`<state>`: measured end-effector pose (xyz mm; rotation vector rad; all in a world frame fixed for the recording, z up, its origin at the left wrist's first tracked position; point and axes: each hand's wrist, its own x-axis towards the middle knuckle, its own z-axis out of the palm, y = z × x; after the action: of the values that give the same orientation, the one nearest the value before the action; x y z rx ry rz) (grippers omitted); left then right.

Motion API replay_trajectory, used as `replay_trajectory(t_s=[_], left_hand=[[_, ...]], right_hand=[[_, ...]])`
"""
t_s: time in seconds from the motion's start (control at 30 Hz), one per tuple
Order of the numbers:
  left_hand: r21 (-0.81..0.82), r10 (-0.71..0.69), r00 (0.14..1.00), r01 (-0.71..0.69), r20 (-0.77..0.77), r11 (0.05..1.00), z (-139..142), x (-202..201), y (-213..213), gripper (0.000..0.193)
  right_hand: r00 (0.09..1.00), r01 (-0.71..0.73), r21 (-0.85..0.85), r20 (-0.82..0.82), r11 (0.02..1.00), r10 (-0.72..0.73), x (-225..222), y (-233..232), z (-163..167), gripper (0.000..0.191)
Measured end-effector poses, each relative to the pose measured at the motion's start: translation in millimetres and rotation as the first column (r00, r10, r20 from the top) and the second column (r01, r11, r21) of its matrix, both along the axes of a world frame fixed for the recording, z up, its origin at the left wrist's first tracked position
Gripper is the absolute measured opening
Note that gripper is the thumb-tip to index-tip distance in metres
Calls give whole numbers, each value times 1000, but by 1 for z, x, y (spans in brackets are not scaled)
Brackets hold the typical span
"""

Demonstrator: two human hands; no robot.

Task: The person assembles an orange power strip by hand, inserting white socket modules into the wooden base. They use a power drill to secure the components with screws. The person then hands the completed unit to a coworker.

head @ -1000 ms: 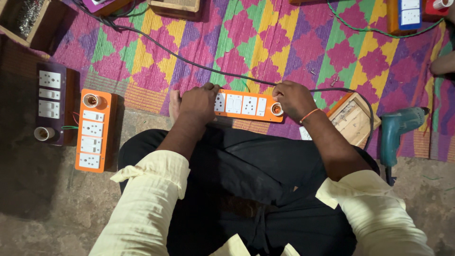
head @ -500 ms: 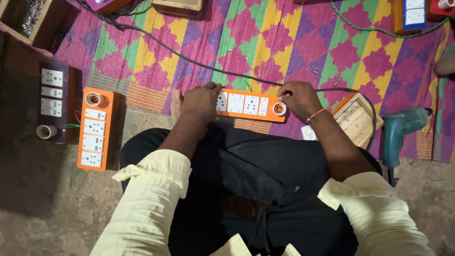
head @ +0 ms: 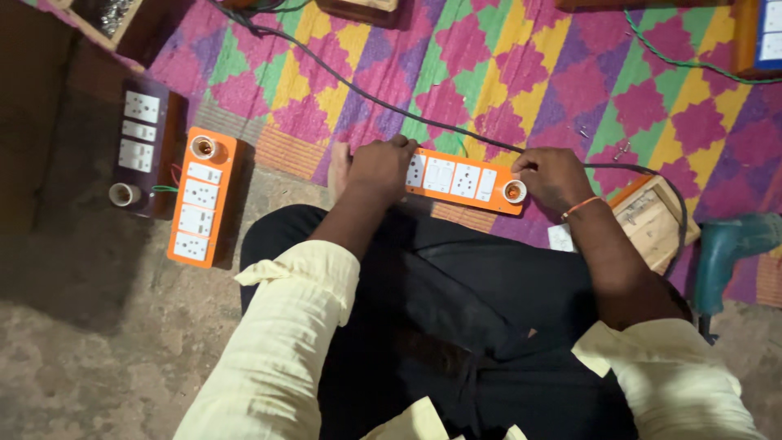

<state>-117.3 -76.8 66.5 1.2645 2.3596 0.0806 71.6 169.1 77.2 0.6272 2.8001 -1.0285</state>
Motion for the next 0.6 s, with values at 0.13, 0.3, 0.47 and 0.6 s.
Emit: replay_trajectory(t_s=[0.13, 0.3, 0.47, 0.6], left_hand=[[68, 20, 999, -17, -47, 998, -4, 0, -4, 62], [16, 12, 999, -12, -42, 1000, -8, -1, -5, 64], [60, 23, 998, -19, -66, 998, -8, -1, -8, 65], [82, 21, 997, -14, -77, 997, -6, -2, -11, 61]], right_hand=[[999, -13, 45, 32, 999, 12, -2, -1, -6, 18], [1000, -10, 58, 2, 998, 10, -1, -4, -8, 17], [996, 68, -103, -47, 992, -74, 0, -8, -6, 17], [994, 79, -126, -65, 989, -88, 0, -10, -6, 17]])
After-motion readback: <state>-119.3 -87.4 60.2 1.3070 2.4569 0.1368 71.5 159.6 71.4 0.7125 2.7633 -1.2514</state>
